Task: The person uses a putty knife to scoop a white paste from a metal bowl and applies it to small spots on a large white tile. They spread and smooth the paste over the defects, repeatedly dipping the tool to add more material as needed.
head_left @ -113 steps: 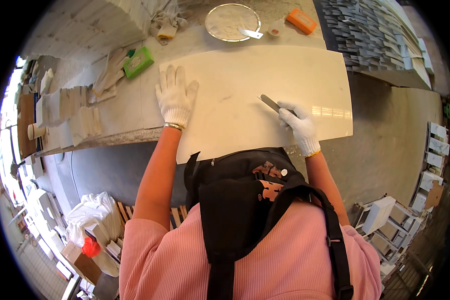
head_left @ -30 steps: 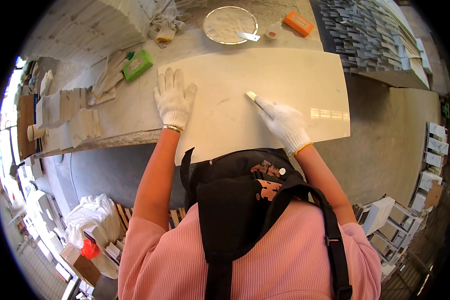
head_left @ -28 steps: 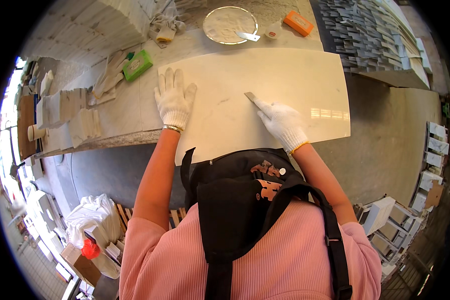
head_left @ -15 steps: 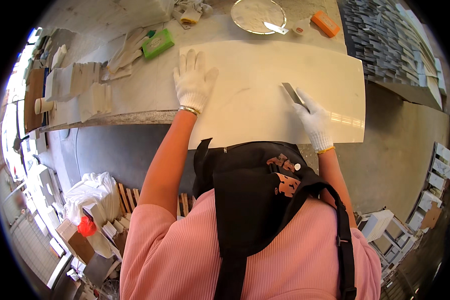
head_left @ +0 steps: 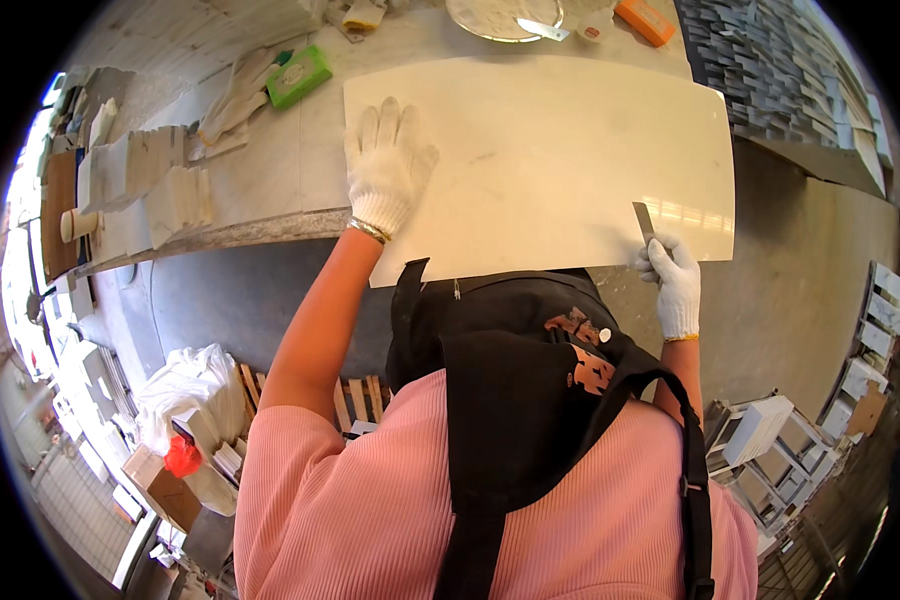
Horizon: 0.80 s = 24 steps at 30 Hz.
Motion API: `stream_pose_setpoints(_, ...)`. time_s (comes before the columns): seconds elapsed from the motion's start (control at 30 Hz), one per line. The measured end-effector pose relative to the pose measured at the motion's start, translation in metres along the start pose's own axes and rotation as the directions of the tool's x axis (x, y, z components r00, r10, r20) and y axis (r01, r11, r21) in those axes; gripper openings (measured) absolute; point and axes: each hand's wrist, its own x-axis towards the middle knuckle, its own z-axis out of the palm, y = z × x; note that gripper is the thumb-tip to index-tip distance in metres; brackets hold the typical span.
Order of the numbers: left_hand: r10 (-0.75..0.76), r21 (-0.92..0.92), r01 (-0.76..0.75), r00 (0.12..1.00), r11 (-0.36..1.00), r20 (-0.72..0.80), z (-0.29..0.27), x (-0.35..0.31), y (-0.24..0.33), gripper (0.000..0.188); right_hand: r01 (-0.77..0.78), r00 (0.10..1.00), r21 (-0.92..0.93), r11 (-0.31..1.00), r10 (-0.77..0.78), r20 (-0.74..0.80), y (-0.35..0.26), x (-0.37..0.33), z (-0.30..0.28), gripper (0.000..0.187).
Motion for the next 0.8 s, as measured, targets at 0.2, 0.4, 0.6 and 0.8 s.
stream_pose_setpoints(0.2,0.125,-0.133,-0.108,0.985,0.985,0.122,-0.019,-0.033,0.02,0.065,-0.027,1.0,0.081,0.996,0.028,-0.012,0.025,-0.008,-0.005,0.024)
stream_pose_setpoints(0.4,0.392,-0.336,-0.325,0.907,0.884,0.153,-0.026,-0.061,0.061,0.066,-0.057,0.998,0.127,0.99,0.055,0.014,0.023,-0.014,0.006,0.024)
stream_pose_setpoints(0.6,0.591,-0.5,-0.462,0.796,0.732,0.128,-0.034,-0.077,0.05,0.062,-0.065,0.997,0.075,0.995,0.063,0.04,0.015,-0.016,0.009,0.024)
stream_pose_setpoints(0.8,0.435,-0.38,-0.332,0.872,0.863,0.227,-0.055,-0.11,0.006,0.058,-0.051,0.999,0.019,0.998,0.052,-0.014,0.01,-0.025,0.01,0.025)
